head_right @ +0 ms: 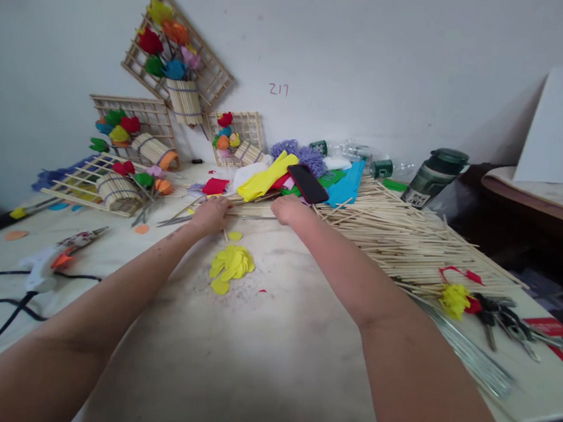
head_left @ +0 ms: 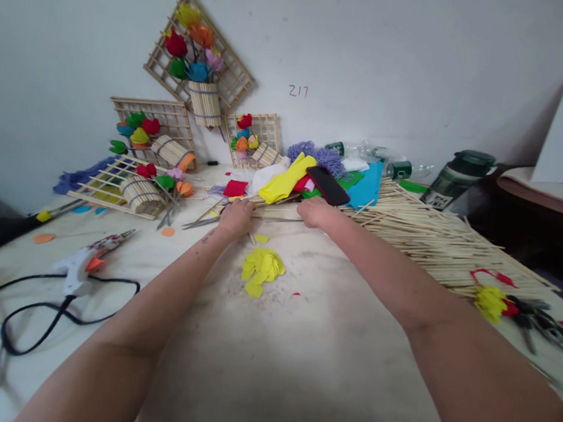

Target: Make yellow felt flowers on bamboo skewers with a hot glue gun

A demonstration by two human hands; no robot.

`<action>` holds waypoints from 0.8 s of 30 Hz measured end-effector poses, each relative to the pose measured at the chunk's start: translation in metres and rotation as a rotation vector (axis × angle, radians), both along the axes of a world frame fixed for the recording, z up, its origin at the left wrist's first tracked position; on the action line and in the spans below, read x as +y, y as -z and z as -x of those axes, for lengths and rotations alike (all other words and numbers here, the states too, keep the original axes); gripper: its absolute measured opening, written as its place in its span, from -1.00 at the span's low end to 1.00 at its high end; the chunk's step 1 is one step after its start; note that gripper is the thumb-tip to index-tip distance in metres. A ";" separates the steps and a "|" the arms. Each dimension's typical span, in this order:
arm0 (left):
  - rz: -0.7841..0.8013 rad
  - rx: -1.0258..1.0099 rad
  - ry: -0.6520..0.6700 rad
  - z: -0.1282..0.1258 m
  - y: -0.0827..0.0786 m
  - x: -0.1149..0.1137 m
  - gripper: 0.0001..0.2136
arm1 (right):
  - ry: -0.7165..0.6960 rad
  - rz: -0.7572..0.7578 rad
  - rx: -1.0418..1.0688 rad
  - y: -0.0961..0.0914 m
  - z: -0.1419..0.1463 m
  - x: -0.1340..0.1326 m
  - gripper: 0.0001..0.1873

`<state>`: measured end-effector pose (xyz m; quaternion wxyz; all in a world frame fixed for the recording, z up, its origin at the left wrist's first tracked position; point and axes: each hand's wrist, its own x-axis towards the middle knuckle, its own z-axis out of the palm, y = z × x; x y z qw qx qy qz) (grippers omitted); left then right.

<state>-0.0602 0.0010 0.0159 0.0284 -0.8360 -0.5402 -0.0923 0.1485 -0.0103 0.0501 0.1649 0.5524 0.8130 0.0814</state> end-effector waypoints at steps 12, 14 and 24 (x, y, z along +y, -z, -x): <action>0.254 -0.657 -0.034 -0.017 0.012 -0.006 -0.61 | -0.032 0.007 -0.091 -0.005 0.006 -0.013 -0.66; 0.264 -0.636 0.011 -0.015 0.016 -0.002 -0.58 | -0.026 -0.009 -0.090 -0.003 0.006 -0.015 -0.66; 0.303 -0.753 -0.008 -0.015 0.020 0.021 -0.54 | -0.030 -0.069 -0.057 0.004 0.003 -0.015 -0.67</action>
